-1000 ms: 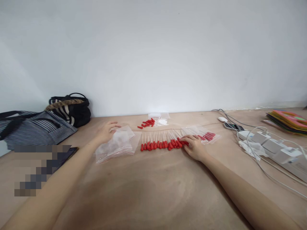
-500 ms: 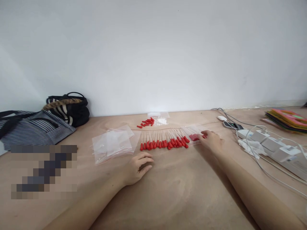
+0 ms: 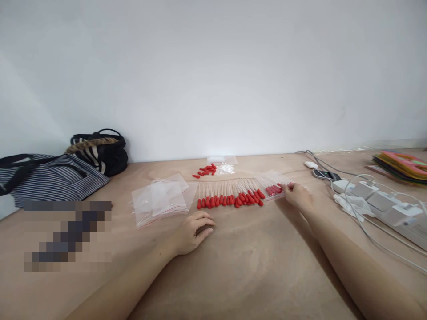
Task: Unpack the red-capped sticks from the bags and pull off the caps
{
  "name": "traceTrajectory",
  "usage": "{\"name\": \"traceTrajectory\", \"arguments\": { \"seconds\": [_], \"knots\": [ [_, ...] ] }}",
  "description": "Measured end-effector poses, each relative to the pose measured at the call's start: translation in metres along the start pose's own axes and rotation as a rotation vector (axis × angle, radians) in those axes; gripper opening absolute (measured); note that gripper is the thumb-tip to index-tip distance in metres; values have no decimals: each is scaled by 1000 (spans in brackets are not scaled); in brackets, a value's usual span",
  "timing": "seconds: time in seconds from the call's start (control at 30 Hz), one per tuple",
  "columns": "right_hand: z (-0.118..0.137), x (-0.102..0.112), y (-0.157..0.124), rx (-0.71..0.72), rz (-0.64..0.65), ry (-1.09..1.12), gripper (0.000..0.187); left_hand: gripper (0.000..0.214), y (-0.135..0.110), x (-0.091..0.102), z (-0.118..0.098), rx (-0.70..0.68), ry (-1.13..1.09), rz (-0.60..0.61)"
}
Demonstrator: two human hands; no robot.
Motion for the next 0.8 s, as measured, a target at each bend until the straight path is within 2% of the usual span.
{"name": "traceTrajectory", "arguments": {
  "seconds": [0.13, 0.3, 0.43, 0.53, 0.63, 0.7, 0.8],
  "knots": [
    [3, 8, -7, 18, -105, 94, 35, 15, 1, 1, -1, 13, -4, 4],
    [8, 21, -18, 119, -310, 379, 25, 16, 1, 1, -1, 5, -2, 3],
    [16, 32, -25, 305, -436, 688, 25, 15, 1, 1, -1, -7, -2, -2],
    [25, 41, -34, 459, -463, 982, 31, 16, 0, 1, -1, -20, 7, -6],
    [42, 40, -52, 569, -355, 1181, 34, 19, -1, 2, -2, -54, 40, -68],
    [58, 28, -68, 607, -159, 1256, 34, 22, -3, 6, -3, -65, 69, -171],
    [80, -5, -97, 617, 204, 1280, 34, 20, -9, 17, -7, -55, 89, -379]
  ]
}}
Point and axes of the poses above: each hand's wrist, its own y-axis towards the middle knuckle, its own x-axis out of the back of the hand, z = x × y, the point moved 4 cm from there along y, towards the middle knuckle, and after that the axes turned 11 degrees about z, right-handed, at the moved point
